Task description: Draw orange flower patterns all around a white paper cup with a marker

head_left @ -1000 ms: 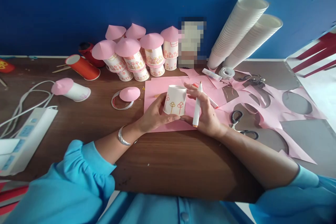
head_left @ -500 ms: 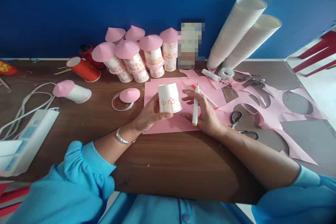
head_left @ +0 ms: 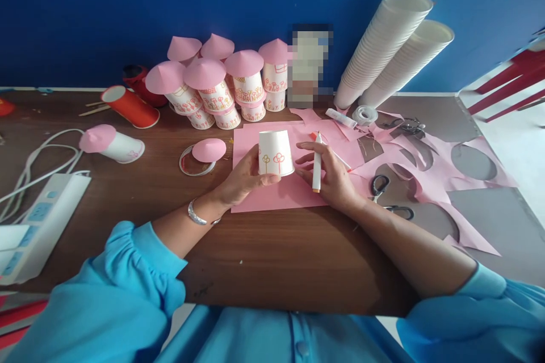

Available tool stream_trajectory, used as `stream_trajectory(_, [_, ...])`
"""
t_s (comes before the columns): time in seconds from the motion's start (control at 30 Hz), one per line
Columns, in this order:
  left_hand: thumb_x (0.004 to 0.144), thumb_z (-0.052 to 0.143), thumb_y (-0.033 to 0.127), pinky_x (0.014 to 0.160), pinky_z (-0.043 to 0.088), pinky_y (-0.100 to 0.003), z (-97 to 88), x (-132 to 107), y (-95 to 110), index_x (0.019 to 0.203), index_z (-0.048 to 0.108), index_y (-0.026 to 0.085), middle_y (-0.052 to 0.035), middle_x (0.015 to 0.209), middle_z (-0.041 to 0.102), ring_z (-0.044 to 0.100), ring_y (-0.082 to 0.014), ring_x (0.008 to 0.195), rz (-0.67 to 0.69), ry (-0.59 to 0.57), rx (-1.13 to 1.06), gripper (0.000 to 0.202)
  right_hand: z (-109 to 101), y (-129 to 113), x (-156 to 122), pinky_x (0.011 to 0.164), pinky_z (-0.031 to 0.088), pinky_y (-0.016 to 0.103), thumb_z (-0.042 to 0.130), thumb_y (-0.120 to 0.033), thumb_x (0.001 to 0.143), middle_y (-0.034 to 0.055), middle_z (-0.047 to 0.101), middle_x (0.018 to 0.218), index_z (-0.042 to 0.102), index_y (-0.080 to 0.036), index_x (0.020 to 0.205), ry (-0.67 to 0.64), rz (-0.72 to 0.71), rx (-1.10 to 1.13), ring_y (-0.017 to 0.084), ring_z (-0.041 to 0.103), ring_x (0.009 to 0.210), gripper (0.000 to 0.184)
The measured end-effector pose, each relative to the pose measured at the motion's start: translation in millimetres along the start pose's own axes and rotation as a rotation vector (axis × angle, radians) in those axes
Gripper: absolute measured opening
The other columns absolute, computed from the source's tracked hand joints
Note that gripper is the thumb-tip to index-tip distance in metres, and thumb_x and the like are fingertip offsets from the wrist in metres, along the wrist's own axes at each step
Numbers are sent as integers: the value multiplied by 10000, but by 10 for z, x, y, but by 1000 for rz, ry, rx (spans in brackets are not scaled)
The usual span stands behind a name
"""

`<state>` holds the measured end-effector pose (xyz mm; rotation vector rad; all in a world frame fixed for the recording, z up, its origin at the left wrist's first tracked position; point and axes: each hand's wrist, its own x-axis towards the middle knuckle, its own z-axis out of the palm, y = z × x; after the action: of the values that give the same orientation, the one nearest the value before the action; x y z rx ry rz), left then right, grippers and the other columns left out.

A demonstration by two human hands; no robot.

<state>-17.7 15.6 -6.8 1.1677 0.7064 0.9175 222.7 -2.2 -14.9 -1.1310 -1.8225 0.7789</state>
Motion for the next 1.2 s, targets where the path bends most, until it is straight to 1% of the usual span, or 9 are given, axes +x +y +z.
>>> stream_trajectory(0.17, [776,881,409,994,556,-466,15,14,0,1222,630,223,-68,1135,716,696,-257,1070,-16,45,-158,545,-74,4,18,1002,618,500,674,-370,988,110,676,1353,503,-286,1351,105,-49,-45,263,725,1185,410])
stream_trajectory(0.3, [776,885,396,1009,577,-485,29,18,17,1180,641,229,-63,1147,704,695,-260,1104,-31,52,-192,500,-175,33,3,835,637,398,607,-285,1008,75,769,1153,564,-270,1224,152,-50,-260,237,770,1019,220])
stream_trajectory(0.4, [786,878,396,994,592,-477,31,18,15,1174,644,232,-59,1128,710,695,-253,1083,-27,34,-167,482,-231,17,-3,701,591,312,549,-194,1004,60,789,1016,576,-243,1145,89,-115,-411,209,778,871,152])
stream_trajectory(0.57, [804,864,396,948,612,-430,21,20,-9,1201,638,241,-50,1101,713,689,-236,1053,-1,28,-140,482,-304,-125,18,643,534,264,449,-126,998,64,770,904,582,-213,1057,-72,-160,-565,222,786,894,169])
stream_trajectory(0.8, [760,896,402,925,629,-430,26,35,-10,1163,641,228,-44,1100,686,677,-234,1041,-20,57,-121,508,-505,-214,-137,513,465,247,481,-57,940,119,806,1081,600,-193,1147,-163,-228,-823,229,783,849,275])
stream_trajectory(0.87, [755,901,402,934,632,-434,31,39,-1,1178,641,230,-46,1119,679,669,-239,1068,-34,59,-122,526,-533,-278,-271,601,557,281,489,-52,956,142,798,1141,600,-190,1109,-211,-231,-783,264,791,989,233])
stream_trajectory(1.0, [738,916,412,903,641,-390,33,45,9,1161,651,230,-43,1111,674,666,-222,1052,-29,53,-121,532,-594,-553,-537,617,624,257,612,-182,1007,57,825,965,583,-234,1064,-307,-171,-356,186,808,796,83])
stream_trajectory(1.1, [735,916,417,883,639,-381,32,50,1,1141,656,232,-47,1105,679,672,-230,1053,-14,53,-113,517,-632,-641,-585,664,662,278,664,-175,990,19,842,981,573,-283,1068,-94,-176,-245,177,814,780,161])
stream_trajectory(1.2, [739,911,408,888,635,-401,31,51,-14,1155,654,241,-45,1105,687,675,-241,1062,-6,61,-114,517,-593,-480,-524,823,696,412,709,-245,971,125,773,1303,571,-277,1174,18,-204,-413,277,806,1070,247])
